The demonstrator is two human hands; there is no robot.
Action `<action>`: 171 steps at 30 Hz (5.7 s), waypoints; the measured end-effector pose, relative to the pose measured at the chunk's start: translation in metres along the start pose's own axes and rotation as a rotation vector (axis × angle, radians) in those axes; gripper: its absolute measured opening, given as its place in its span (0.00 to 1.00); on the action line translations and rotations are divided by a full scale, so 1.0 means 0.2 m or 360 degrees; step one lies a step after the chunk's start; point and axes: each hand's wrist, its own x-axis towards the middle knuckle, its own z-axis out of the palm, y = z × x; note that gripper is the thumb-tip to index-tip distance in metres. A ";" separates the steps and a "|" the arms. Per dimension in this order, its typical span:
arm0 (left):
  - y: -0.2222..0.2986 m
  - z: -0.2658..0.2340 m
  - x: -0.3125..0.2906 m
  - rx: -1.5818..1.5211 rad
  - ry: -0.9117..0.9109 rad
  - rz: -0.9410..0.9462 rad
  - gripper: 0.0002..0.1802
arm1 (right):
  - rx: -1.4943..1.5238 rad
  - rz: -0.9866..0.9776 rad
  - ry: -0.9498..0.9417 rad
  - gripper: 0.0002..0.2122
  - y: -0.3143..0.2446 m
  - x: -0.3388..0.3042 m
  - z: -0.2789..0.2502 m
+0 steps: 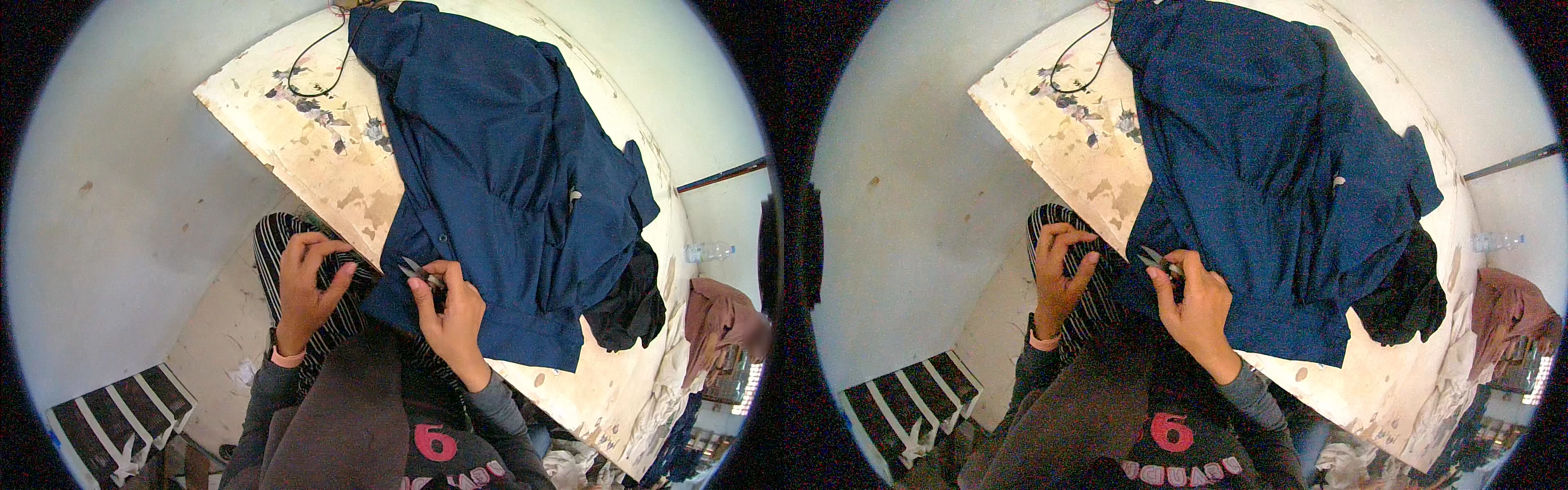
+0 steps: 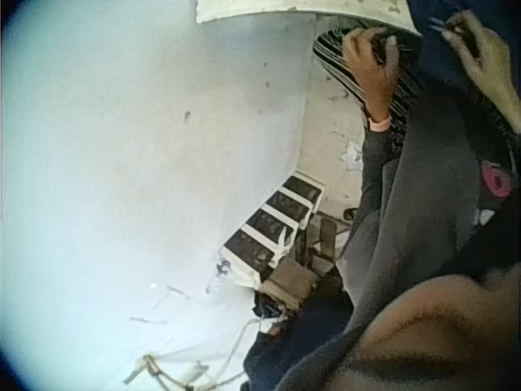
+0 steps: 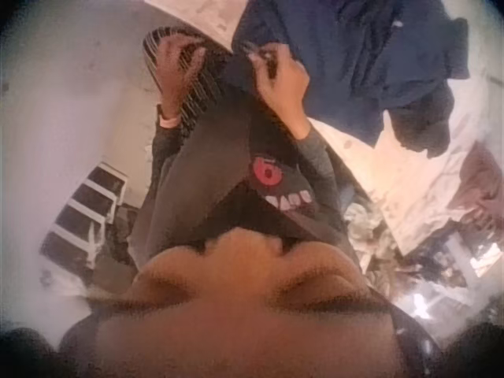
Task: The person uses small scissors to trim loose threads and fabric edges from a dark blue garment laid on a white table. The person repeatedly repositions the garment to access different areas and continues cutting small threads throughout the clip.
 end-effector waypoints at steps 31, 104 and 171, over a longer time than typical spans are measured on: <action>0.32 0.19 -0.19 -0.1573 -0.0514 -0.1340 0.14 | 0.0409 0.0121 -0.0318 0.13 0.12 -0.19 -0.21; 0.49 0.25 -0.32 -0.1178 0.0263 -0.0862 0.05 | -0.0088 -0.0409 -0.0094 0.08 -0.02 -0.10 -0.23; 0.51 0.20 -0.15 -0.0461 0.0184 0.0033 0.17 | 0.0072 -0.0140 0.0069 0.09 0.05 -0.12 -0.27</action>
